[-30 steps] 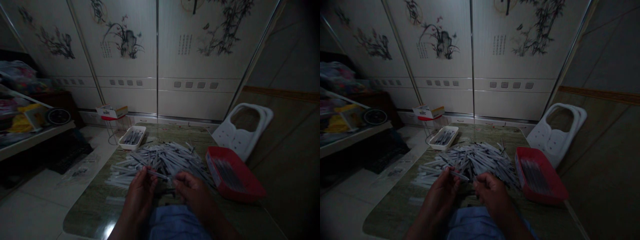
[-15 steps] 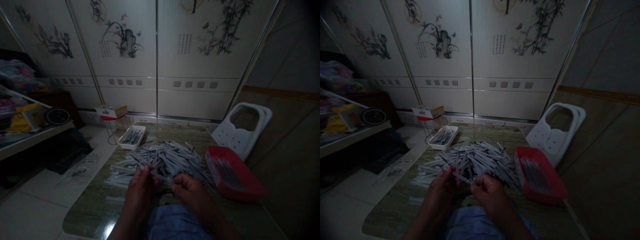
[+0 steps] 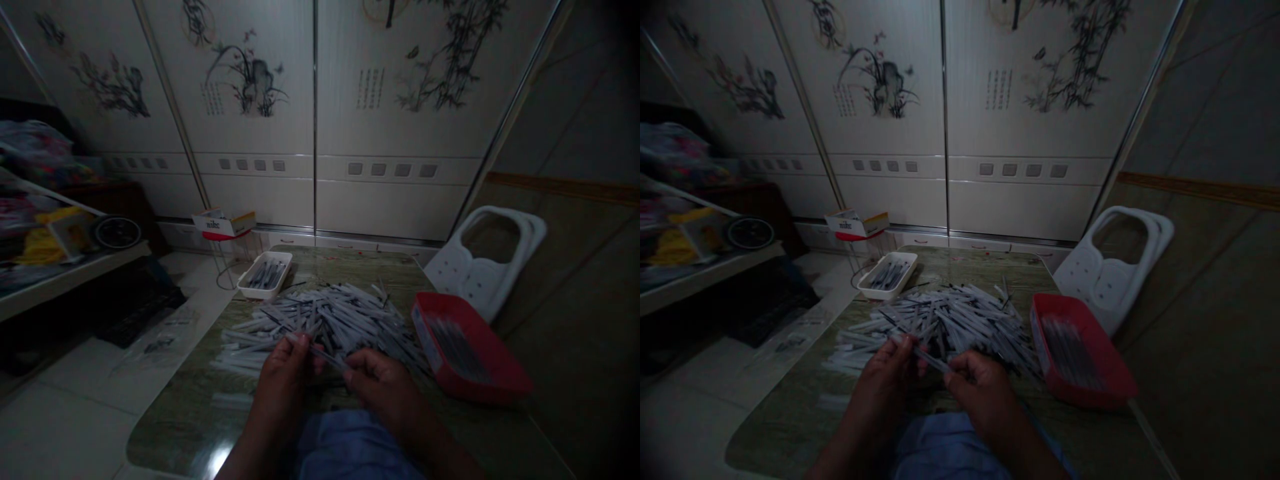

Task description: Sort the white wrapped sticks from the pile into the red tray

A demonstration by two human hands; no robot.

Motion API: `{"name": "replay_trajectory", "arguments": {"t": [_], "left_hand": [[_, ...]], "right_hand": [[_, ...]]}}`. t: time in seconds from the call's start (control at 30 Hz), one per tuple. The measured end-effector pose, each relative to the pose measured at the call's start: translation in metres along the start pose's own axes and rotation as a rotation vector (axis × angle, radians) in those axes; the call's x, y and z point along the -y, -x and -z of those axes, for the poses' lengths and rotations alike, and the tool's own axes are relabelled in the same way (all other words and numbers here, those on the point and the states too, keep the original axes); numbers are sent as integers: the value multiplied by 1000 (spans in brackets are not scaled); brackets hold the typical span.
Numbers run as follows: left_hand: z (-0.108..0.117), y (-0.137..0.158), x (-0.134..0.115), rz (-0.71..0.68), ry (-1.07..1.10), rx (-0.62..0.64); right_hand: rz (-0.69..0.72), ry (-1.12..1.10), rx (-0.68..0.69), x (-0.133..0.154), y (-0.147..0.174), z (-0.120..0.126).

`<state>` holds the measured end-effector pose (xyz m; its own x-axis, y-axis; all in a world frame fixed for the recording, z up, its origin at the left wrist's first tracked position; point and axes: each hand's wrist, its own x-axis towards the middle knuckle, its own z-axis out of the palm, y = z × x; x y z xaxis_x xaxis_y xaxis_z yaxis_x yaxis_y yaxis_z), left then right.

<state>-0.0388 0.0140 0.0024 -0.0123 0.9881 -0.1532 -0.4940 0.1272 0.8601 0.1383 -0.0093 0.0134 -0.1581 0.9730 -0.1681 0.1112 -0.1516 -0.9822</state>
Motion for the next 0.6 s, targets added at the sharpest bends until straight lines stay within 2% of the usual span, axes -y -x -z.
{"name": "replay_trajectory", "arguments": {"t": [0.27,0.43,0.6], "left_hand": [[-4,5,-1,5,-53,-54],[-3,6,1,55,-57,-21],[-7,11,1,31,-16,-32]], "right_hand": [[55,60,3,2,5,2],[82,126,-2,9,8,5],[87,164,2,12,9,6]]}}
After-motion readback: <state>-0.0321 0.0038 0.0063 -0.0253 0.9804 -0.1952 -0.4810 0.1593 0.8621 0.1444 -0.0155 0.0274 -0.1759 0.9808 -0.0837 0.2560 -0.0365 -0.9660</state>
